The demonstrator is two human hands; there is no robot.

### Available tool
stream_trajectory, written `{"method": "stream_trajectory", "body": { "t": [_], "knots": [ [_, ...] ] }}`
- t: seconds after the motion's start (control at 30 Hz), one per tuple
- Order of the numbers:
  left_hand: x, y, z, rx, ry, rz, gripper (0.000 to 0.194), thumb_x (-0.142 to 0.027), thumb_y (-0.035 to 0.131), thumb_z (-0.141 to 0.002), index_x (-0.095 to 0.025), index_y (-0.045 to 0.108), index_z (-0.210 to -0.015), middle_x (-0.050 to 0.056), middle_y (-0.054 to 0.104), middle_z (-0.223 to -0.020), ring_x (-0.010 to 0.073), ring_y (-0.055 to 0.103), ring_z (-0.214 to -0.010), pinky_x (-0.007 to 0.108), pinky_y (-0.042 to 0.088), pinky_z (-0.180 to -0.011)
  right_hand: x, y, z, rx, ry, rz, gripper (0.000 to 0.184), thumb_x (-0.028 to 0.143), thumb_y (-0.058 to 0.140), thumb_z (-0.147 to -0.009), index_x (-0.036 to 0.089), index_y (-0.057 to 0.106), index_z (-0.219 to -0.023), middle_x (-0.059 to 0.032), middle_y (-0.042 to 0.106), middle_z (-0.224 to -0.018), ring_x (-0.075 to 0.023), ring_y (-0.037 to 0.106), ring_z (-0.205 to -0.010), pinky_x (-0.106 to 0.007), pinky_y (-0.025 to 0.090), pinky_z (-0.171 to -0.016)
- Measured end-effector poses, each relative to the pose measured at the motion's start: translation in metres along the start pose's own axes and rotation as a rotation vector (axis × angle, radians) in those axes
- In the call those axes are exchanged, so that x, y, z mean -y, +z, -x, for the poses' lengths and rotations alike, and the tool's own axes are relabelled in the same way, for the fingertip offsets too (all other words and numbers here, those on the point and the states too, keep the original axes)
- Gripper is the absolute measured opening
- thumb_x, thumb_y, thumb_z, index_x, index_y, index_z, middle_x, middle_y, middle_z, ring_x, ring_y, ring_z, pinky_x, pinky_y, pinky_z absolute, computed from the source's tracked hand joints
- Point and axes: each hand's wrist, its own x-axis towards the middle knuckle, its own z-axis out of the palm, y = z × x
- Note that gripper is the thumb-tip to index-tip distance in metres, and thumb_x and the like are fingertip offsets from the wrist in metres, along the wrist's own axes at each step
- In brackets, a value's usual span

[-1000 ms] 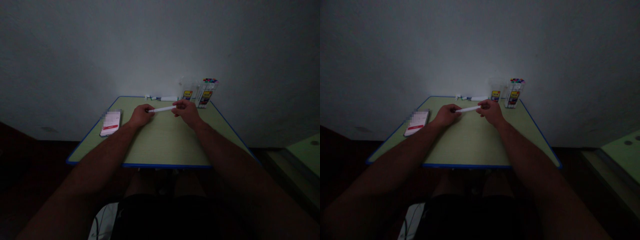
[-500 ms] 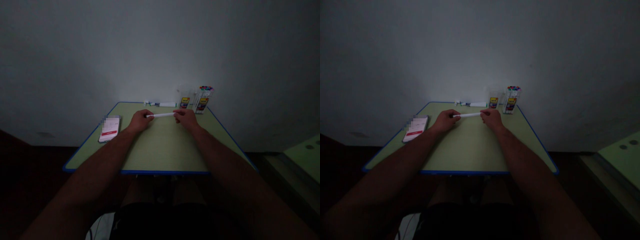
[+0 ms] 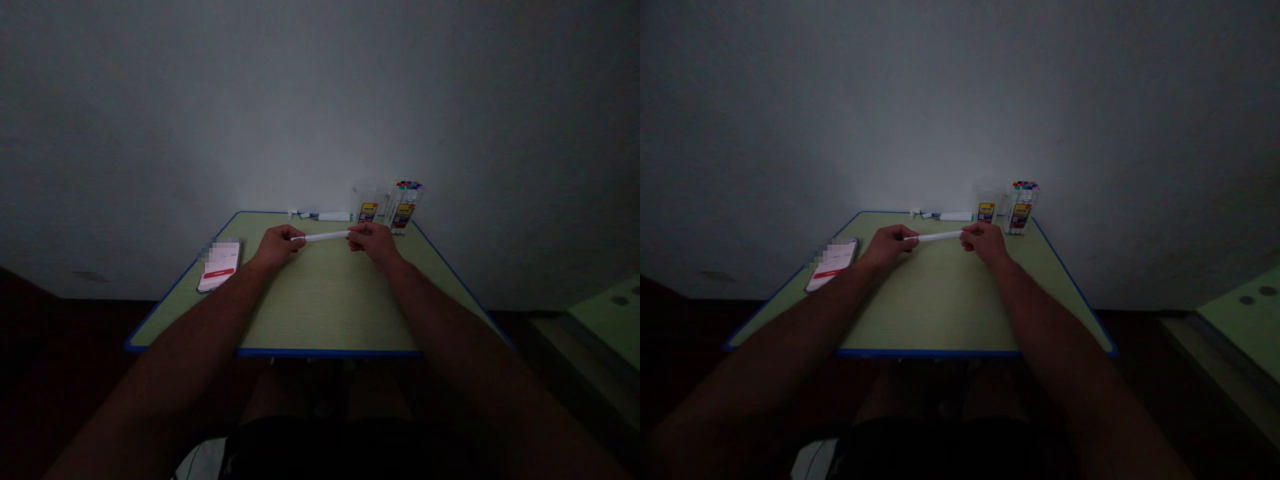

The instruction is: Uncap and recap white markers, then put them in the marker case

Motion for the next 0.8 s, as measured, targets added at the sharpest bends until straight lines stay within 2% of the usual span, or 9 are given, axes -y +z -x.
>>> {"method": "stream_trajectory", "body": {
  "t": [0.23,0.6,0.8],
  "knots": [
    [0.006,-0.002,-0.004,-0.002,0.044,0.037,0.017,-0.027,0.079,-0.066,-0.017,0.074,-0.079,0.003,0.067,-0.067,0.0132,0.058,-0.059,0.029,0.047,-0.060,0.000,-0.001,0.000,0.029,0.011,-0.054,0.017,0.016,0.084,-0.067,0.013,0.070,-0.075,-0.0005,0.068,-0.062,-0.0103,0.062,-0.052,-0.025,0.057,-0.055],
    [-0.006,0.007,0.003,-0.001,0.046,0.068,0.010,-0.020,0.077,-0.066,-0.016,0.068,-0.070,0.001,0.066,-0.065,0.0114,0.055,-0.054,0.026,0.045,-0.054,0.004,-0.005,-0.001,0.016,0.033,-0.082,0.011,0.011,0.079,-0.070,0.013,0.069,-0.075,-0.0015,0.068,-0.061,-0.0107,0.062,-0.051,-0.024,0.056,-0.054],
    [-0.011,0.008,0.005,-0.018,0.043,0.062,0.011,-0.020,0.077,-0.066,-0.015,0.068,-0.069,0.002,0.068,-0.066,0.0111,0.055,-0.054,0.027,0.044,-0.056,0.006,-0.005,-0.002,0.023,0.030,-0.071,0.016,0.015,0.083,-0.068,0.014,0.067,-0.073,-0.0004,0.067,-0.061,-0.0104,0.061,-0.051,-0.026,0.058,-0.056]
  ]
}}
